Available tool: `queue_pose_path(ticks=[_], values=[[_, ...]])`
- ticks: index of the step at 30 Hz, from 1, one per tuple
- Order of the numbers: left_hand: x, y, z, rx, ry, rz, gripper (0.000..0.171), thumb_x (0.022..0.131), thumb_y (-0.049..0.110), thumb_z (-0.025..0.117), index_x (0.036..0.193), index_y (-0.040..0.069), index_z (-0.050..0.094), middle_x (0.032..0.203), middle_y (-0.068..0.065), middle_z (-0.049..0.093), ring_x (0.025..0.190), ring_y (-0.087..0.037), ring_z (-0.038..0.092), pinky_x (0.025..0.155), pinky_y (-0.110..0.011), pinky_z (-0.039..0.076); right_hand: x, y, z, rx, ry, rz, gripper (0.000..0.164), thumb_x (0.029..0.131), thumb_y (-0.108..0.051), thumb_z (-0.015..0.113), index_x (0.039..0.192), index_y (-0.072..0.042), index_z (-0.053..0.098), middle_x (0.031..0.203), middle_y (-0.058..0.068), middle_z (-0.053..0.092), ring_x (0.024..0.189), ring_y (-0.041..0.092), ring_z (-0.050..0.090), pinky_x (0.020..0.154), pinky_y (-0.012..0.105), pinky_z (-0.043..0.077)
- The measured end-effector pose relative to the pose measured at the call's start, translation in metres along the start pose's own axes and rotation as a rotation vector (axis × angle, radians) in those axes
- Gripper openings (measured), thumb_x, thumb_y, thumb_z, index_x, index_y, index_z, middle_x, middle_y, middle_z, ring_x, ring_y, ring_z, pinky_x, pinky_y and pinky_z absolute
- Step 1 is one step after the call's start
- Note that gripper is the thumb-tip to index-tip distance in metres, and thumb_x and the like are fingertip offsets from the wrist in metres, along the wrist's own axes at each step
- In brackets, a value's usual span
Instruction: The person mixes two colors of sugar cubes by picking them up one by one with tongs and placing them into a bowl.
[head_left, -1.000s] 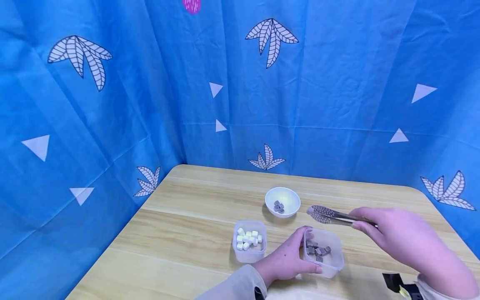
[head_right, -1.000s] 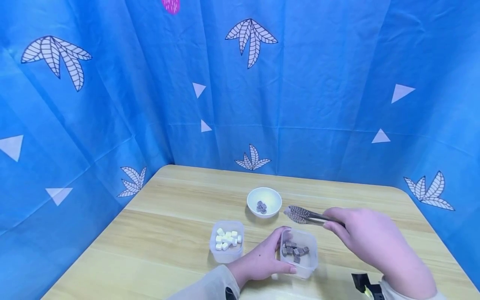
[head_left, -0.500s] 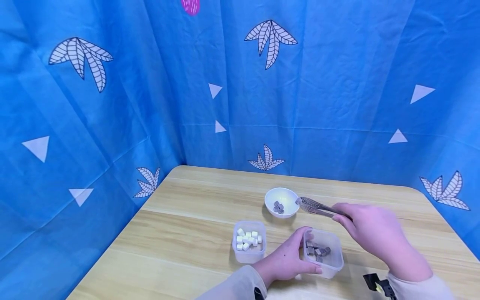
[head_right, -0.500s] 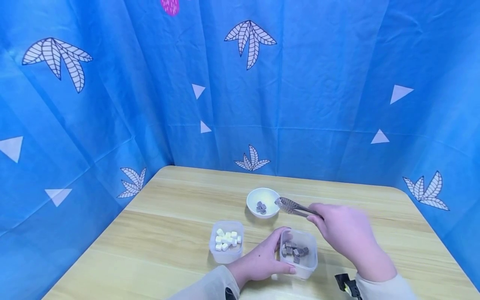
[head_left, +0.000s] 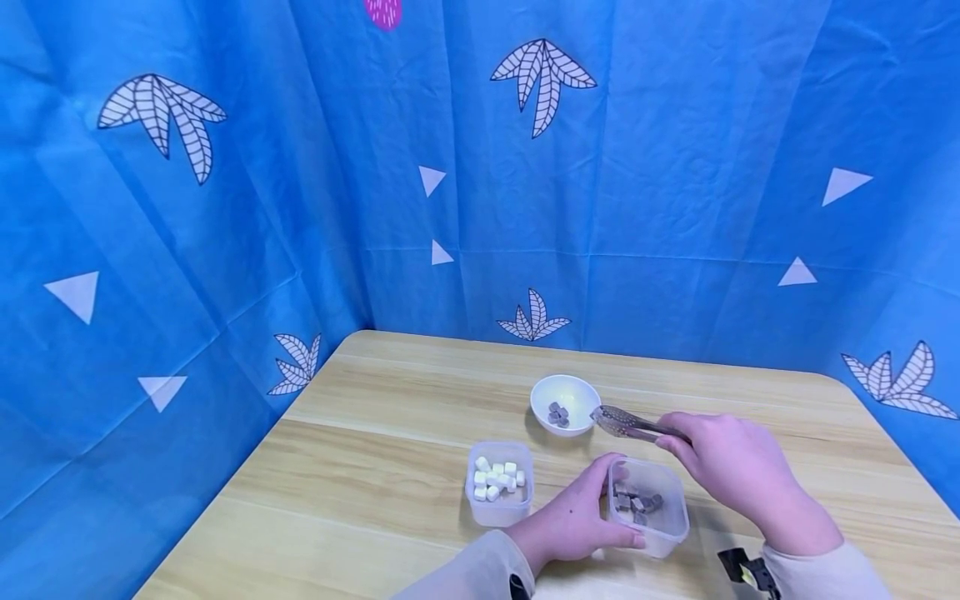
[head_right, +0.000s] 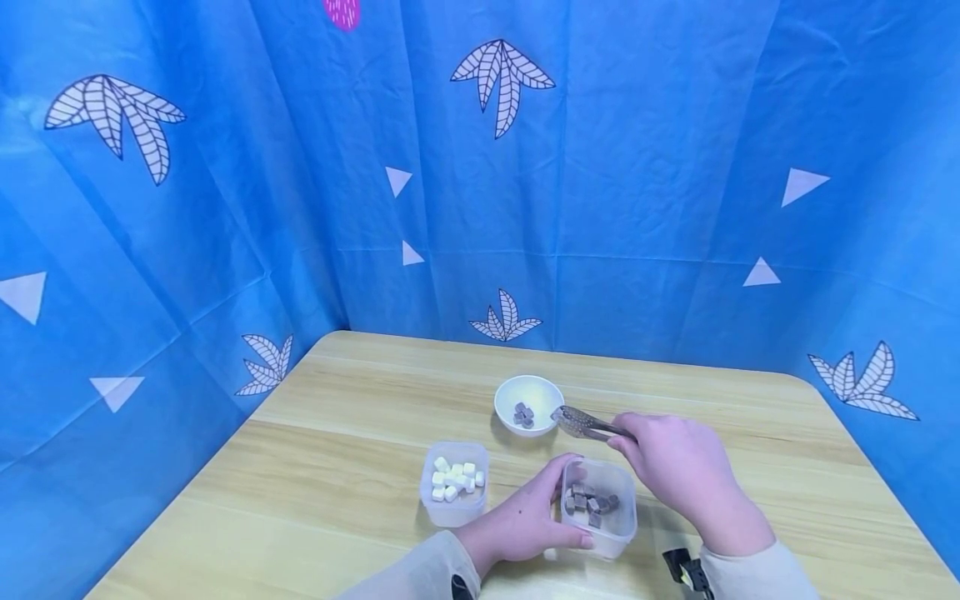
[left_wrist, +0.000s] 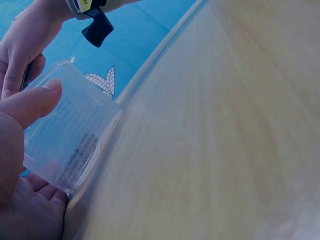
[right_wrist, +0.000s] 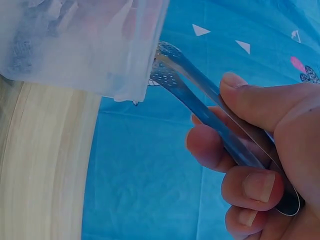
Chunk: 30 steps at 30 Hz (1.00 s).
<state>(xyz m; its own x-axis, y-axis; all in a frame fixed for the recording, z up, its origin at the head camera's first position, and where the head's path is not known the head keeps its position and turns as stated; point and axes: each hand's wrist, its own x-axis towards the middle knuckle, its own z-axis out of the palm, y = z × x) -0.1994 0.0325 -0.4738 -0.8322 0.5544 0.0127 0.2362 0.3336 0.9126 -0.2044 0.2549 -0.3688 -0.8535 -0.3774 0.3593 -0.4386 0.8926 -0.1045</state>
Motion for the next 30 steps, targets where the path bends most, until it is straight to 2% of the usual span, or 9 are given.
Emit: queue_pose_path(ticks=[8,21,30], values=[[0.0009,-0.0007,-0.0001,-0.003,-0.008,-0.007,0.095,0.077,0.039,0.088,0.153,0.03,0.032,0.146,0.014,0.046,0.131,-0.005,0.044,0.114,-0.038,0.032,0.0012,-0.0002,0.0058,-0.007,0.005,-0.008,0.011,0.089,-0.029,0.077,0.099,-0.025,0.075,0.076,-0.013,0.066,0.055,0.006,0.047,0.046,0.034,0.038],[0.0005,0.0001,0.0012,0.013,-0.012,-0.014,0.092,0.078,0.04,0.087,0.152,0.033,0.032,0.145,0.016,0.046,0.13,-0.003,0.044,0.113,-0.036,0.034,-0.0009,-0.0031,0.0077,0.03,-0.033,0.018,0.008,0.09,-0.031,0.076,0.097,-0.027,0.074,0.072,-0.017,0.058,0.056,0.006,0.044,0.047,0.033,0.036],[0.0003,0.0,0.0019,0.012,-0.009,-0.02,0.092,0.078,0.04,0.087,0.151,0.033,0.033,0.145,0.015,0.045,0.13,-0.003,0.044,0.112,-0.037,0.035,-0.0018,-0.0014,0.0053,0.04,-0.032,-0.003,0.016,0.091,-0.034,0.075,0.102,-0.023,0.075,0.081,-0.013,0.068,0.061,0.005,0.052,0.05,0.036,0.043]])
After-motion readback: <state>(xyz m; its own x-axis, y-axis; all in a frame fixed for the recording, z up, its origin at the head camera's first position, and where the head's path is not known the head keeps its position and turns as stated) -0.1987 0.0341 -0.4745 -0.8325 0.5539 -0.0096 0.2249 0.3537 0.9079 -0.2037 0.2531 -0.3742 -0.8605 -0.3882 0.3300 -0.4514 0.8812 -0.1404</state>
